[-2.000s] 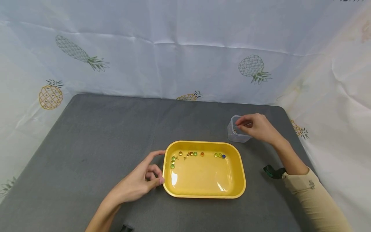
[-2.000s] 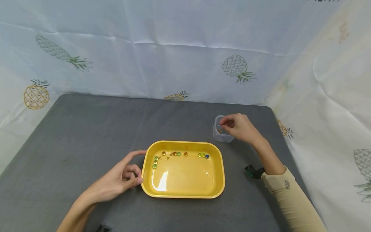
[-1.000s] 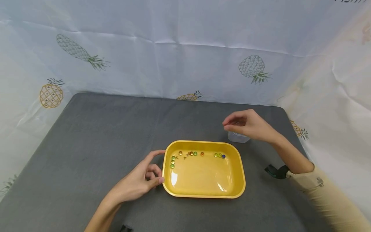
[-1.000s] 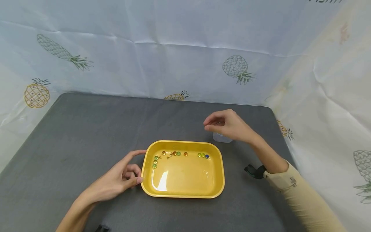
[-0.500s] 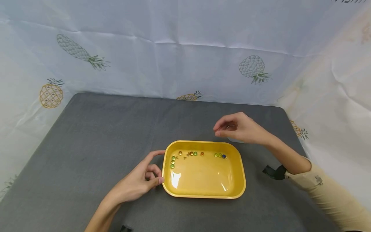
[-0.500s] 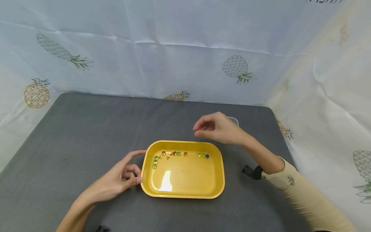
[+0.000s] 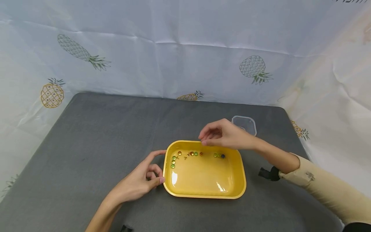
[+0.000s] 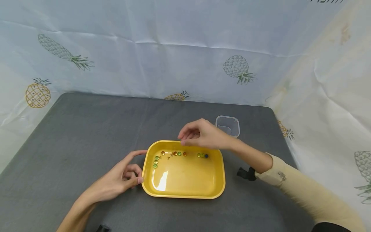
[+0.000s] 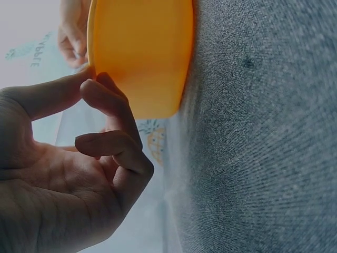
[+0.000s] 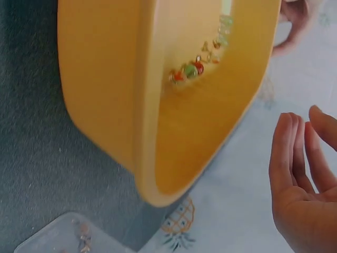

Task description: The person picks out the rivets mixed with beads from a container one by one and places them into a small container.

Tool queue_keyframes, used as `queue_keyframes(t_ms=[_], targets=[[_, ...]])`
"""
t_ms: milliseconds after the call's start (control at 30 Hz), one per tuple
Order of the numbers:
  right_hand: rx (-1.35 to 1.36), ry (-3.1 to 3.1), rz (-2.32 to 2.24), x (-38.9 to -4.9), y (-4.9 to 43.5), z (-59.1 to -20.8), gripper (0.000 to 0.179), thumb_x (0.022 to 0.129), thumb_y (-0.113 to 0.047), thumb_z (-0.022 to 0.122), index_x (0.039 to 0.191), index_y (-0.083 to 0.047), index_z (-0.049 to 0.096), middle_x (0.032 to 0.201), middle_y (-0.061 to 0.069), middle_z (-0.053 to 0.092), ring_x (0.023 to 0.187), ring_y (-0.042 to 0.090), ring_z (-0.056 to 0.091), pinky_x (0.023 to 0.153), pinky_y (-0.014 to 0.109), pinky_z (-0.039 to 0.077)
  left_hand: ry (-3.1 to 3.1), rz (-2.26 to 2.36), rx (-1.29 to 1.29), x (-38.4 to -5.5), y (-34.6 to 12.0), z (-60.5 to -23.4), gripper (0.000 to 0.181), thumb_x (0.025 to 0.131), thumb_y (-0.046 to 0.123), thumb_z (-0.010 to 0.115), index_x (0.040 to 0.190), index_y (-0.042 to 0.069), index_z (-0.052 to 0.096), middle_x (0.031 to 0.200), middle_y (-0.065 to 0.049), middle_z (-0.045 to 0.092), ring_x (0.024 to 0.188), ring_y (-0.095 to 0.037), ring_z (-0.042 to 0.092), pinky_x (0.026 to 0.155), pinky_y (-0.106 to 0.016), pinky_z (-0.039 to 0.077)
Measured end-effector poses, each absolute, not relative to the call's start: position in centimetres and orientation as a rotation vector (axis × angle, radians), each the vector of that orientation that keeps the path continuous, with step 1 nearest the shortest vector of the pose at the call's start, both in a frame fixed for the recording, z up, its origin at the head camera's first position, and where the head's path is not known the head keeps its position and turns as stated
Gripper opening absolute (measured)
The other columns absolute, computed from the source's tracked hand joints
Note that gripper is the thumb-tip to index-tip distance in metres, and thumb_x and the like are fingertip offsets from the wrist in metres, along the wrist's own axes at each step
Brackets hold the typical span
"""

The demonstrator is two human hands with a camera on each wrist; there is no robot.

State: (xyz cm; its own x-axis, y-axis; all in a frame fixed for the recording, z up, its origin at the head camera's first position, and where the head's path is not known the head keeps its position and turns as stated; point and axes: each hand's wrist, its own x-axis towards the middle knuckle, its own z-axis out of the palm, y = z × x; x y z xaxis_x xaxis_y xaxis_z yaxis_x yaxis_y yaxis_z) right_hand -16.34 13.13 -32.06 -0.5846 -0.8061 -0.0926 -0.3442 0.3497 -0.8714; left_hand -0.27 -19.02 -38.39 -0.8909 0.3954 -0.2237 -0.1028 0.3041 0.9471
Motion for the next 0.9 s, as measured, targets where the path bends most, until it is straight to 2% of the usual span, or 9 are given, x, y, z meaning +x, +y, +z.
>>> queue_keyframes(t_ms=[133,233,333,467,700,900], targets=[[-0.99,2.046,-1.167,-16.2,12.3,-32.3,0.019,0.096,-0.005,0.081,0.115,-0.005,0.078,0.106,0.015,0.08,0.095,0.027,0.078,0.087,0.029,0.065,2.16,1.618,0.264,-0.3,-19.0,-38.4,0.079,0.101,0.005,0.073,0.167,0.013,0.028,0.093,-0.01,0.067,0.065,-0.015,0.062,0.063,-0.025,0.051],[-0.98,2.009,-1.17,-16.0,11.7,-32.4,0.019,0.097,-0.006,0.081,0.115,-0.005,0.077,0.106,0.019,0.08,0.096,0.033,0.078,0.087,0.031,0.066,2.16,1.616,0.264,-0.3,-19.0,-38.4,0.079,0.101,0.005,0.073,0.166,0.013,0.028,0.093,-0.01,0.067,0.066,-0.015,0.062,0.063,-0.025,0.051],[-0.958,1.978,-1.174,-15.8,11.1,-32.6,0.019,0.097,-0.005,0.08,0.115,-0.004,0.077,0.105,0.017,0.08,0.095,0.038,0.077,0.087,0.037,0.066,2.161,1.615,0.262,-0.3,-19.0,-38.4,0.079,0.101,0.005,0.073,0.166,0.013,0.028,0.093,-0.01,0.067,0.066,-0.015,0.062,0.063,-0.025,0.051],[-0.94,1.958,-1.157,-15.7,10.4,-33.0,0.02,0.096,-0.006,0.081,0.116,-0.001,0.077,0.104,0.011,0.081,0.092,0.033,0.077,0.087,0.046,0.066,2.163,1.611,0.258,-0.3,-19.0,-38.4,0.079,0.101,0.006,0.073,0.166,0.014,0.028,0.093,-0.009,0.067,0.066,-0.015,0.062,0.062,-0.025,0.051],[-0.962,1.933,-1.128,-15.4,9.8,-33.6,0.019,0.098,-0.003,0.077,0.117,0.0,0.076,0.105,0.014,0.082,0.096,0.035,0.077,0.084,0.031,0.065,2.169,1.611,0.272,-0.3,-19.1,-38.5,0.079,0.101,0.007,0.074,0.166,0.013,0.029,0.093,-0.008,0.067,0.066,-0.013,0.061,0.063,-0.024,0.05],[-0.966,1.922,-1.098,-14.9,9.3,-34.3,0.021,0.098,-0.004,0.077,0.118,0.004,0.075,0.106,0.02,0.081,0.093,0.017,0.076,0.088,0.028,0.064,2.168,1.615,0.28,-0.3,-19.1,-38.6,0.08,0.101,0.007,0.074,0.166,0.013,0.029,0.092,-0.009,0.068,0.066,-0.013,0.061,0.063,-0.024,0.05]])
